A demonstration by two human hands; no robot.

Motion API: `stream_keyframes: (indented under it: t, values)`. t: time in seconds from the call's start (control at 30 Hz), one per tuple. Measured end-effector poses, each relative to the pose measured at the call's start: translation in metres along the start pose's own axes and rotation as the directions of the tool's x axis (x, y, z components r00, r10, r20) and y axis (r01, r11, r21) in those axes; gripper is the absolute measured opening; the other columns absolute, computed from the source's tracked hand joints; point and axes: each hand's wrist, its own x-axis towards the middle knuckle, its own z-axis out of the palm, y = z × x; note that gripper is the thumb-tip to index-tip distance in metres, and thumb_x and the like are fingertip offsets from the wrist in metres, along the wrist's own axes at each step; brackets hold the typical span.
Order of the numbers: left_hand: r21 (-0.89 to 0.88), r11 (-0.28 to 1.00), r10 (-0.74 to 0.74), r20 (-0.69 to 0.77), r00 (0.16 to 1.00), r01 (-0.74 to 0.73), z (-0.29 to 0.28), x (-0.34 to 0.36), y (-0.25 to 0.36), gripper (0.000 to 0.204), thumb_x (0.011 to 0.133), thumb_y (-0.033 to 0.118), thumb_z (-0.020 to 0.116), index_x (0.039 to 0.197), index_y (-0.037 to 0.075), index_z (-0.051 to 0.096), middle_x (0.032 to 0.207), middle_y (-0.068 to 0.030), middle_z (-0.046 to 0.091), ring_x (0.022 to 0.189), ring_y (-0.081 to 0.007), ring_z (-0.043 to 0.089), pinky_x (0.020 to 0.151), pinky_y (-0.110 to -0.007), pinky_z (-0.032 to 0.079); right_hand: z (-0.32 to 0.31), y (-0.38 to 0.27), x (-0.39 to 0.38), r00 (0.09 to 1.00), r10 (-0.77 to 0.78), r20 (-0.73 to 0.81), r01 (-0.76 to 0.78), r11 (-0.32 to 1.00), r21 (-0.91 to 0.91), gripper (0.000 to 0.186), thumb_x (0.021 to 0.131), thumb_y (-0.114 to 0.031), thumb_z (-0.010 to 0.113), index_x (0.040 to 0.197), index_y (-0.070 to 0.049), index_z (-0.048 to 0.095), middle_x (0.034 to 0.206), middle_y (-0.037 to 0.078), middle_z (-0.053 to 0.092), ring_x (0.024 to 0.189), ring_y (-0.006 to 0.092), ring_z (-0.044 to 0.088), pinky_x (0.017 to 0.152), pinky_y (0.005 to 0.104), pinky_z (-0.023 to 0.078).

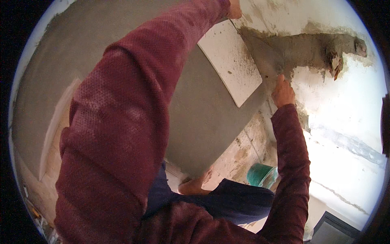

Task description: The person walks into a room under renovation, picks up a trowel, and kneels to spread cement on the floor. They then place a white tile onto the cement and press it down, smoothing the surface with the trowel.

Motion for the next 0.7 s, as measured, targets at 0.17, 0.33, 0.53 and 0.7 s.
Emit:
stream_keyframes:
  t: [0.17,0.33,0.53,0.7]
  values:
    - [-0.094,0.996,0.008,-0.013,1.000,-0.009,0.005,0.006,0.000,0.014,0.079,0.017,0.058,0.077,0.013,0.071,0.081,-0.0056,0.070,0.079,-0.0228,0.068,0.070,-0.037,0.052,-0.015,-0.006,0.017,0.982,0.004,-0.187,0.012,0.996,0.084,0.022,0.088,-0.015,0.051,0.105,-0.008,0.040,0.095,0.022,0.061,0.081,0.0425,0.064,0.067,0.0511,0.053]
    - [-0.081,0.996,-0.044,-0.012,0.999,0.043,0.000,0.004,0.000,0.015,0.079,0.018,0.059,0.079,0.013,0.073,0.083,-0.0056,0.071,0.080,-0.0225,0.068,0.070,-0.038,0.052,-0.028,-0.014,0.029,0.998,-0.054,0.024,0.056,0.995,-0.081,0.019,0.087,-0.014,0.049,0.103,-0.006,0.041,0.092,0.024,0.062,0.081,0.0426,0.064,0.069,0.0501,0.052]
    - [-0.051,0.998,-0.019,0.171,0.985,0.028,-0.021,-0.011,-0.005,0.014,0.076,0.017,0.061,0.080,0.013,0.075,0.080,-0.0066,0.071,0.078,-0.0235,0.068,0.069,-0.037,0.053,-0.044,-0.018,0.043,0.992,-0.116,0.043,0.120,0.986,-0.113,0.016,0.091,-0.014,0.042,0.103,-0.004,0.044,0.095,0.026,0.063,0.084,0.0423,0.064,0.070,0.0499,0.052]
    - [-0.319,0.917,-0.205,0.136,0.969,0.239,-0.027,-0.014,-0.005,0.013,0.074,0.017,0.063,0.079,0.013,0.074,0.078,-0.0054,0.070,0.077,-0.0222,0.068,0.069,-0.035,0.053,-0.055,-0.022,0.057,0.968,-0.175,-0.180,0.164,0.984,-0.073,0.016,0.084,-0.009,0.050,0.096,-0.006,0.040,0.082,0.023,0.063,0.077,0.0428,0.063,0.064,0.0510,0.050]
